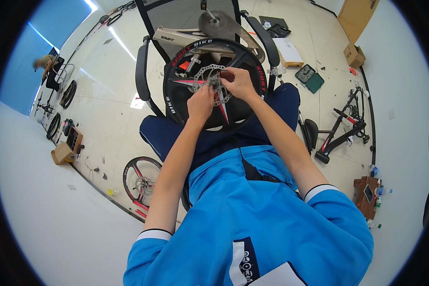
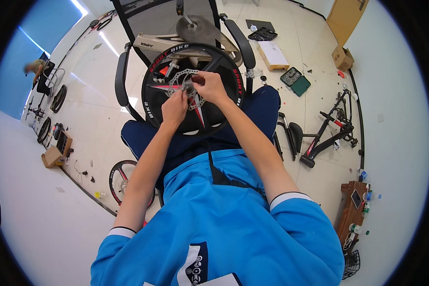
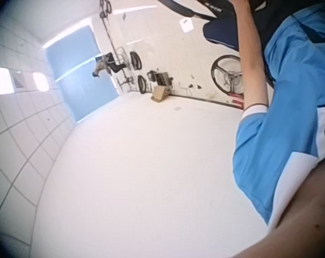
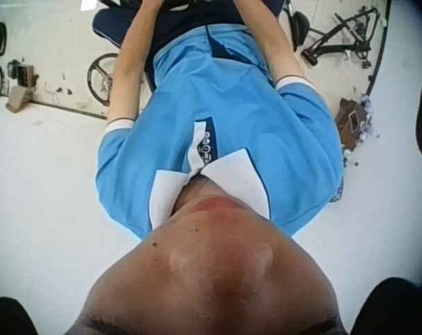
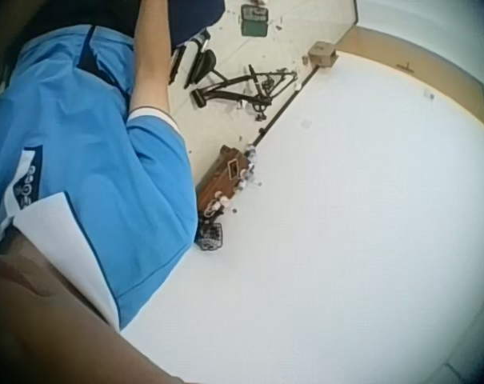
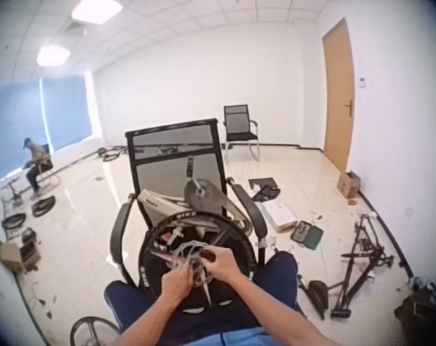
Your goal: The person sits on the floor and installs a disc brake rotor onto a bicycle wheel hub, aligning the rotor and securing it with bolts. The person repeatedly tightens the bolts by hand to fasten the rotor to the hub.
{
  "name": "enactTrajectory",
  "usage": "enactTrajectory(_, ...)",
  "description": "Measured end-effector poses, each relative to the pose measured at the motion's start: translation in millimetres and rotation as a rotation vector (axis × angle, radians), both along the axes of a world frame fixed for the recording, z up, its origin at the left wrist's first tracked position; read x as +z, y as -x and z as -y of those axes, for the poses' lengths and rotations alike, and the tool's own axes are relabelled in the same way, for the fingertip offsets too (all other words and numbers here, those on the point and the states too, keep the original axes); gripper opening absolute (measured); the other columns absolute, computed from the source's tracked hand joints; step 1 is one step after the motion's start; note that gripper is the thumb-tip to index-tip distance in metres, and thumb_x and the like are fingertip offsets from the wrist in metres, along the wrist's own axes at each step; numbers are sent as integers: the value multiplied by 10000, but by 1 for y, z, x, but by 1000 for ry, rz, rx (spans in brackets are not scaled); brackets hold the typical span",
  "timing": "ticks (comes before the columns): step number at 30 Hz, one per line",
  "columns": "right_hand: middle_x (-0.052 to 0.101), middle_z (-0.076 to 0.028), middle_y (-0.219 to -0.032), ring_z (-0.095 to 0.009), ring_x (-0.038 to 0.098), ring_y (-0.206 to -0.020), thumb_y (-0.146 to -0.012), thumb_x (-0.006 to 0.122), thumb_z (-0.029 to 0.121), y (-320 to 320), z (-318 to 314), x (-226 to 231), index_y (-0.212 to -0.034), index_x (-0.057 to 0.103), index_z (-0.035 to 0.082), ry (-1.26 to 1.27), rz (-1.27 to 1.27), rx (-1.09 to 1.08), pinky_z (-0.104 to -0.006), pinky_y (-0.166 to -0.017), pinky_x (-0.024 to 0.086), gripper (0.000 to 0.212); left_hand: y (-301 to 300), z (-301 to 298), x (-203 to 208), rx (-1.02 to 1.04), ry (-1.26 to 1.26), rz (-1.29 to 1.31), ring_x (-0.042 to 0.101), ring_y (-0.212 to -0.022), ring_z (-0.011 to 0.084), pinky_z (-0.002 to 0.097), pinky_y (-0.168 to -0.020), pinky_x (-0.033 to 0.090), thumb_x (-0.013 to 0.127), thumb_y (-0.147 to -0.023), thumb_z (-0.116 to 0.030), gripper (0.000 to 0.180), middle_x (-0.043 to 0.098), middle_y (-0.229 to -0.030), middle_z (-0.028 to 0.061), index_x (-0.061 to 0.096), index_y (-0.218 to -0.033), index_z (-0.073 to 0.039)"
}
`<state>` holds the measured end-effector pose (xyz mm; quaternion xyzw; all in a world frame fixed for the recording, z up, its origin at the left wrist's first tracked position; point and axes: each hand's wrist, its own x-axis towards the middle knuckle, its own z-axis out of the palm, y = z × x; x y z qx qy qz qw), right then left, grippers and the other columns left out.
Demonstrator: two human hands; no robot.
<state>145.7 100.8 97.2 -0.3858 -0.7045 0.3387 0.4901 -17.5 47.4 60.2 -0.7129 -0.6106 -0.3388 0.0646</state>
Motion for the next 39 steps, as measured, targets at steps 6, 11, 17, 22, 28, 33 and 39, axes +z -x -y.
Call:
enactTrajectory(6, 741, -86, -858, -122, 714, -780, -797, 672, 40, -7, -8, -1, -971, 713, -26, -24, 77, 47, -249, -745, 554, 191, -37, 44, -27, -321, 35, 240, 635, -718, 345, 401, -612, 500, 674, -874, -191, 165, 637, -782, 143, 609, -881, -39)
enactTrajectory(11, 732, -116, -816, -166, 716, -741, -760, 675, 64, -7, -8, 0, -925, 717, -17, -21, 72, 38, -269, -707, 551, 188, -61, 21, -53, -253, 169, 244, 652, -806, 382, 457, -698, 522, 651, -881, -217, 192, 676, -861, 184, 681, -915, -30)
enactTrajectory(17, 710, -151, -781, -202, 713, -703, -748, 676, 88, -4, -4, 7, -887, 717, 14, -72, 73, 5, -294, -674, 548, 163, -101, 10, -57, 130, 402, 396, 665, -803, 383, 464, -707, 528, 607, -914, -224, 203, 690, -852, 176, 707, -902, -48)
enactTrajectory(22, 721, -145, -796, -198, 713, -713, -769, 700, 86, -4, 0, 10, -893, 717, -3, -34, 82, -26, -289, -677, 547, 153, -125, -4, -63, 275, 438, 203, 693, -808, 364, 484, -716, 546, 582, -920, -202, 183, 698, -836, 163, 684, -907, -51)
enactTrajectory(28, 705, -110, -722, -135, 664, -647, -765, 785, 126, -6, 8, 6, -886, 729, -9, 96, 114, -20, -273, -634, 522, 189, -136, -20, -95, 219, 380, 131, 715, -723, 282, 409, -634, 571, 632, -848, -135, 83, 698, -826, 122, 700, -808, -110)
enactTrajectory(33, 703, -98, -711, -135, 674, -647, -760, 786, 156, -11, 4, 3, -866, 728, -6, 21, 163, -23, -271, -642, 527, 203, -138, -3, -88, 162, 309, 195, 695, -715, 347, 446, -637, 563, 624, -888, -197, 173, 666, -821, 105, 624, -1003, -68)
enactTrajectory(39, 704, -125, -697, -164, 682, -627, -755, 775, 200, -9, -13, -6, -863, 728, -10, -18, 102, -44, -277, -617, 526, 241, -104, 49, -12, -229, 359, 493, 677, -654, 345, 443, -596, 512, 634, -905, -215, 234, 665, -671, 187, 671, -950, 11)
